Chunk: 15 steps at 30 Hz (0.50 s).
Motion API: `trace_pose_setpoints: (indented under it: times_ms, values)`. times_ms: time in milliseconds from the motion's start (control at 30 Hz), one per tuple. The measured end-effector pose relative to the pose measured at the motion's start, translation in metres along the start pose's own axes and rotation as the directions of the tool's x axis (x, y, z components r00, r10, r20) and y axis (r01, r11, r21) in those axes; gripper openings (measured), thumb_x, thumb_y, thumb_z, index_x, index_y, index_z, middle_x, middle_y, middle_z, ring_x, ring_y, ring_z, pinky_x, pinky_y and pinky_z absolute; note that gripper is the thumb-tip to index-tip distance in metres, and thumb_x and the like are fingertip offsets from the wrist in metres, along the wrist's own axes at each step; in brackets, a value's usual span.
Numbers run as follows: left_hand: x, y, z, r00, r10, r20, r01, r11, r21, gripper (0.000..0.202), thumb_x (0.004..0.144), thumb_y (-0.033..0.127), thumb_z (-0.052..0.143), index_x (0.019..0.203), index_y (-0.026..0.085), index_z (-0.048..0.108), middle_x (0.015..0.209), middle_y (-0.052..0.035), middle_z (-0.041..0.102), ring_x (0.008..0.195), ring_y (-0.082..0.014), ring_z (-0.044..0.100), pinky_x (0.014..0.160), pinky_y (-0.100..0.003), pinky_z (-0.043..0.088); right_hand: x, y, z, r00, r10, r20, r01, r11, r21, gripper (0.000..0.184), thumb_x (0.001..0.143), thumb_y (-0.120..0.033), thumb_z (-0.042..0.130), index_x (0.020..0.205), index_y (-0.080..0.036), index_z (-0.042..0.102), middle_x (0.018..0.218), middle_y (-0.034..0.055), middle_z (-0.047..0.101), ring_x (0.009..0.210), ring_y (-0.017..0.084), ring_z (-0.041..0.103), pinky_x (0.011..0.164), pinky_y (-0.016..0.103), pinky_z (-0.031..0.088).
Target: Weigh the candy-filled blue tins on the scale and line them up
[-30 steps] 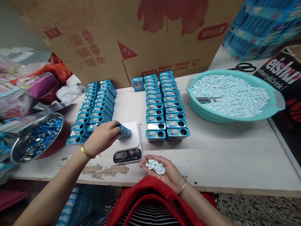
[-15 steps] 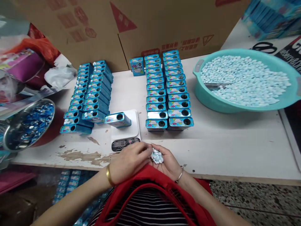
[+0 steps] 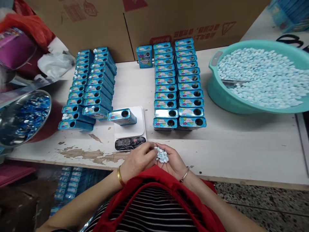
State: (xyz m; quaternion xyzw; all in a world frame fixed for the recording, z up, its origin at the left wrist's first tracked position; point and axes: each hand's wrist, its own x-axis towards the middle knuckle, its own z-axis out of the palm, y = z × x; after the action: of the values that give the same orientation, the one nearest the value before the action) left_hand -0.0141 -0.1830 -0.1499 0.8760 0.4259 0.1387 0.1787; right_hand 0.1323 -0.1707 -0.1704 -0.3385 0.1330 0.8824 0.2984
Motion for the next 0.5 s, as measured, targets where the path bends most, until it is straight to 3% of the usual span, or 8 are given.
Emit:
trace_pose_setpoints:
  times_ms: [133, 300, 367, 500]
  values:
    - [-0.001, -0.006, -0.004, 0.996, 0.034, -0.087, -0.039, 0.997, -0.061, 0.024, 0.093, 0.018, 0.034, 0.092, 0.015, 0.057, 0.09, -0.0089, 0.058, 0.08, -0.0164, 0.052, 0.067, -0.028, 0.048, 0.006, -0.002, 0.005, 1.0, 0.002, 0.024, -0.003, 1.0, 0.024, 0.014, 0.085, -0.014, 0.051, 0.082, -0.011, 0.065, 0.076, 0.0046, 0.071, 0.081, 0.016, 0.069, 0.088, 0.031, 0.052]
    - [-0.002, -0.022, -0.027, 0.967, 0.034, -0.253, -0.08, 0.981, -0.176, 0.018, 0.089, 0.011, 0.046, 0.104, 0.015, 0.054, 0.097, -0.0084, 0.058, 0.088, -0.0142, 0.055, 0.075, -0.027, 0.051, 0.018, -0.001, 0.017, 0.995, -0.035, 0.09, 0.028, 0.997, 0.074, 0.018, 0.087, -0.012, 0.047, 0.083, -0.01, 0.065, 0.074, 0.0043, 0.071, 0.068, 0.011, 0.067, 0.084, 0.028, 0.055]
    - [0.003, -0.033, -0.045, 0.93, -0.009, -0.368, -0.056, 0.985, -0.165, 0.019, 0.088, 0.011, 0.051, 0.105, 0.017, 0.054, 0.095, -0.0063, 0.057, 0.086, -0.0126, 0.056, 0.074, -0.025, 0.051, 0.021, 0.0, 0.023, 0.991, -0.046, 0.127, 0.039, 0.997, 0.063, 0.02, 0.088, -0.013, 0.045, 0.088, -0.008, 0.064, 0.081, 0.0083, 0.072, 0.076, 0.014, 0.069, 0.087, 0.03, 0.054]
    - [0.02, -0.059, -0.076, 0.799, -0.066, -0.598, 0.047, 0.998, -0.049, 0.015, 0.085, 0.014, 0.057, 0.1, 0.019, 0.057, 0.091, -0.0032, 0.058, 0.083, -0.0119, 0.057, 0.072, -0.026, 0.049, 0.022, 0.001, 0.031, 0.989, -0.034, 0.142, 0.027, 0.998, 0.05, 0.023, 0.087, -0.016, 0.045, 0.096, -0.003, 0.062, 0.096, 0.0173, 0.071, 0.102, 0.023, 0.066, 0.095, 0.034, 0.05]
